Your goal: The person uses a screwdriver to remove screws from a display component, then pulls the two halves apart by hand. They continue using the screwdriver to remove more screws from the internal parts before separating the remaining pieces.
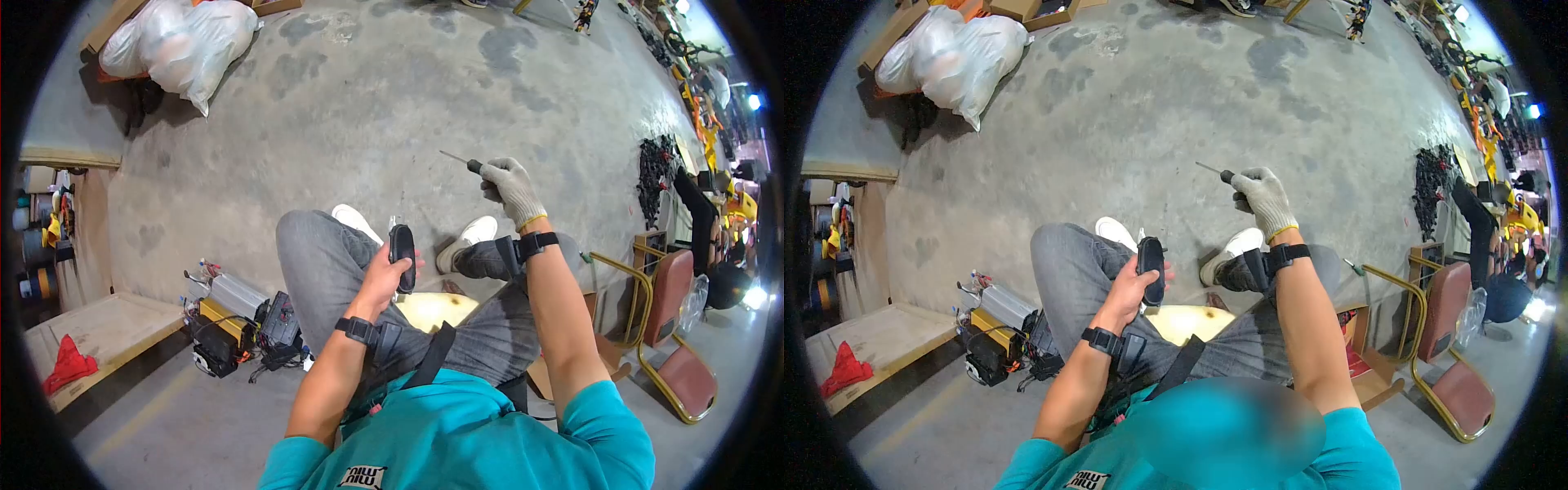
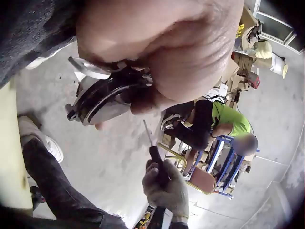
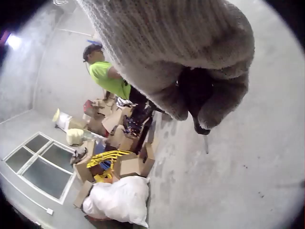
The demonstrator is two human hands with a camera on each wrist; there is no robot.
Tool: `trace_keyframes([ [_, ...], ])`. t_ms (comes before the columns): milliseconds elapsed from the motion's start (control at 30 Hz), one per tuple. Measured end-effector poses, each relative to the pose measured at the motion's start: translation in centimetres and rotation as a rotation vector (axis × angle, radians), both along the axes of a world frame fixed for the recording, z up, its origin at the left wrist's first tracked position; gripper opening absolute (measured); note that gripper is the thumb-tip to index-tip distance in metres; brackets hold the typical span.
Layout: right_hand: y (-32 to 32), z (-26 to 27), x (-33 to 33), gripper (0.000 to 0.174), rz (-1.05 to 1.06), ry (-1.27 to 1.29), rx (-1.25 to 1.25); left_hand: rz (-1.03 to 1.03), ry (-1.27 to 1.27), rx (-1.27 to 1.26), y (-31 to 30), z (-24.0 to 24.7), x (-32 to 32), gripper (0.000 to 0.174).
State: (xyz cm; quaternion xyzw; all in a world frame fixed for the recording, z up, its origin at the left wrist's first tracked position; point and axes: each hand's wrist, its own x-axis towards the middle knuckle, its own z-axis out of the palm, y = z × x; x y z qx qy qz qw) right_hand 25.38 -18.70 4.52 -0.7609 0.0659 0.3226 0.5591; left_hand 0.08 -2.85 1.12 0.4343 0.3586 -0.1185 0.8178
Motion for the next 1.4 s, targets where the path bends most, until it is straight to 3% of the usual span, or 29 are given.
trace_keyframes([
  [300,2.3,-10.6,1.9,0.04,0.047,-0.017,-0.161,0.063,0.045,-0.074,0.1,0.6,0.4,0.042],
  [433,3.2,-14.1,2.2,0.044,0.121,-0.051,-0.233,0.093,-0.067,-0.086,0.1,0.9,0.0,0.048],
  [767,3.5,-23.0,3.3,0.048,0.238,-0.22,-0.446,0.12,0.056,-0.116,0.1,1.0,0.2,0.067],
  [933,3.3,-24.7,3.9,0.048,0.229,-0.22,-0.476,0.055,0.046,-0.251,0.5,1.8,0.9,0.07],
  [1067,3.3,-25.2,4.4,0.041,0.202,-0.166,-0.501,0.06,0.006,-0.247,0.3,1.3,0.5,0.071],
  [1400,3.1,-26.1,4.8,0.05,0.243,-0.184,-0.502,0.055,0.015,-0.141,0.5,2.7,1.4,0.086],
])
